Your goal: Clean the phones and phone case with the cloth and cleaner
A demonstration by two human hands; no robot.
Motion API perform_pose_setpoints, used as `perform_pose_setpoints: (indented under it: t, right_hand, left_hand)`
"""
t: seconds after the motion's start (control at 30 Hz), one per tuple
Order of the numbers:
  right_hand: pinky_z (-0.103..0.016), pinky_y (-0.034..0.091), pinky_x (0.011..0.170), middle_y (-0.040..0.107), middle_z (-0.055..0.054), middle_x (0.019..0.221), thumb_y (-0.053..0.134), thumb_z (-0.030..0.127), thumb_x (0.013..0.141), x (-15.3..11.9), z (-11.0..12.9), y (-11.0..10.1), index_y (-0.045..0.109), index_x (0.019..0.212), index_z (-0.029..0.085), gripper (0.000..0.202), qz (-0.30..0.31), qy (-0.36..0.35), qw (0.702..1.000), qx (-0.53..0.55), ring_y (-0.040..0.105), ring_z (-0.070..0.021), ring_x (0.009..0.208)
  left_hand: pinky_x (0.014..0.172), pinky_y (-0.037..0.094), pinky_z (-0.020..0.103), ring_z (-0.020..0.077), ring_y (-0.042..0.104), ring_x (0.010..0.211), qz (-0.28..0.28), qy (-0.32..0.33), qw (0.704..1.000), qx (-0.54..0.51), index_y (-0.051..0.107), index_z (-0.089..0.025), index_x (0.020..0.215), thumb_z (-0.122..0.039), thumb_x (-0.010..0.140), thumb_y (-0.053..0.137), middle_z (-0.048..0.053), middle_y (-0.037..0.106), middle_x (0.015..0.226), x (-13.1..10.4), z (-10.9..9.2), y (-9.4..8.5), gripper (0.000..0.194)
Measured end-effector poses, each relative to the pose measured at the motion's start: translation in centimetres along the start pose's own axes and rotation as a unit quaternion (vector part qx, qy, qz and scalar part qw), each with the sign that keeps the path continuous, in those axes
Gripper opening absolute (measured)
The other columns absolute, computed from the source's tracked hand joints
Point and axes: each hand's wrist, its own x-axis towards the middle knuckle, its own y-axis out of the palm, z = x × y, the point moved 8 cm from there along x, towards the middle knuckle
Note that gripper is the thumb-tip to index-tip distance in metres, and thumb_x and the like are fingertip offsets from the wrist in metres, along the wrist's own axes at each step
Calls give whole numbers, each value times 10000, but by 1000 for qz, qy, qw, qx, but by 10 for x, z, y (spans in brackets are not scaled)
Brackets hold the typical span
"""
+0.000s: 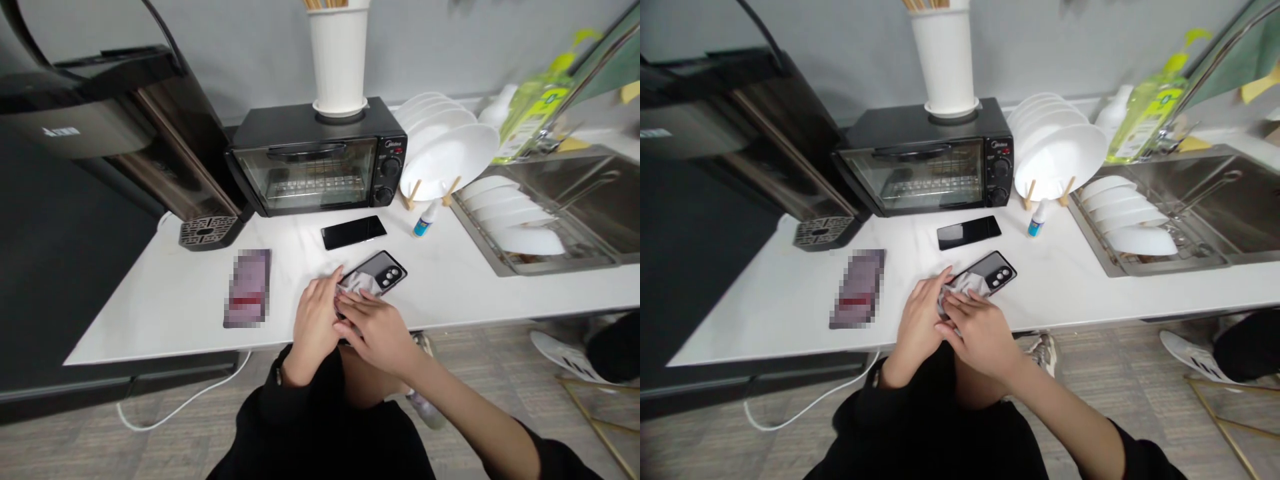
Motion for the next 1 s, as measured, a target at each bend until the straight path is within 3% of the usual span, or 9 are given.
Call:
perform_pose_setpoints:
  t: [0.17,0.27,0.33,0.43,0.57,0.7,0.83,0.9,1.0]
  right_hand:
    - [-532,496,1155,745,-78,1322,527,372,1059,-31,-48,-39,679,1315,225,332,-39,26,995,-85,707,-267,1242]
    - [-617,452,1169,726,-129,1346,541,418,1046,-35,-77,-56,648,1361,180,409,-89,70,981,-159,698,-326,1251]
    - [-630,447,1168,681,-196,1395,568,484,1020,-27,-76,-51,623,1383,117,519,-109,89,976,-168,645,-373,1318]
    - [-591,490,1139,657,-237,1412,572,541,1000,-10,-47,-31,619,1374,97,582,-122,103,977,-141,628,-385,1337]
    - [-517,505,1149,687,-175,1396,527,504,1033,-4,-10,-11,636,1355,139,499,-56,49,995,-62,660,-315,1307]
    - [-503,506,1154,719,-106,1364,521,463,1050,-27,-43,-35,666,1333,195,415,-40,40,996,-66,688,-275,1273]
    - [-602,470,1157,666,-152,1429,504,509,1045,-33,-91,-61,620,1415,174,512,-92,105,979,-151,635,-347,1337]
    - [-605,459,1167,648,-188,1442,525,591,1011,-23,-87,-55,613,1418,134,618,-103,119,976,-152,609,-374,1363]
    - [-560,454,1191,647,-214,1434,566,668,958,-5,-47,-28,630,1385,105,709,-85,88,986,-109,595,-367,1380]
  left_hand:
    - [1065,460,484,319,572,1209,-13,-20,1000,-10,370,-257,1558,-372,777,879,68,677,1392,0,2,-2,940]
    - [1099,433,481,312,572,1238,-5,-5,999,-32,421,-271,1519,-395,746,906,52,674,1411,10,-2,2,921]
    - [1114,421,476,308,572,1245,0,6,999,-44,463,-266,1486,-370,757,894,47,682,1399,18,-7,6,853]
    - [1093,435,461,304,567,1231,5,11,999,-42,490,-243,1477,-272,829,798,60,679,1391,25,-13,13,718]
    - [1064,450,456,305,552,1206,6,1,1000,-5,418,-218,1555,-151,881,639,95,633,1426,24,-13,16,713]
    - [1069,449,470,320,537,1230,5,-16,1000,-20,418,-241,1557,-306,847,788,77,656,1405,19,-10,15,803]
    - [1102,429,497,330,539,1253,-8,-11,1000,-27,413,-292,1557,-424,798,858,60,662,1414,19,-12,13,889]
    - [1099,435,498,328,546,1242,-7,-4,999,-31,387,-310,1573,-394,815,844,52,665,1415,19,-11,13,889]
    - [1070,463,482,316,553,1206,-13,1,999,-29,352,-296,1601,-274,864,763,68,659,1407,16,-7,13,844]
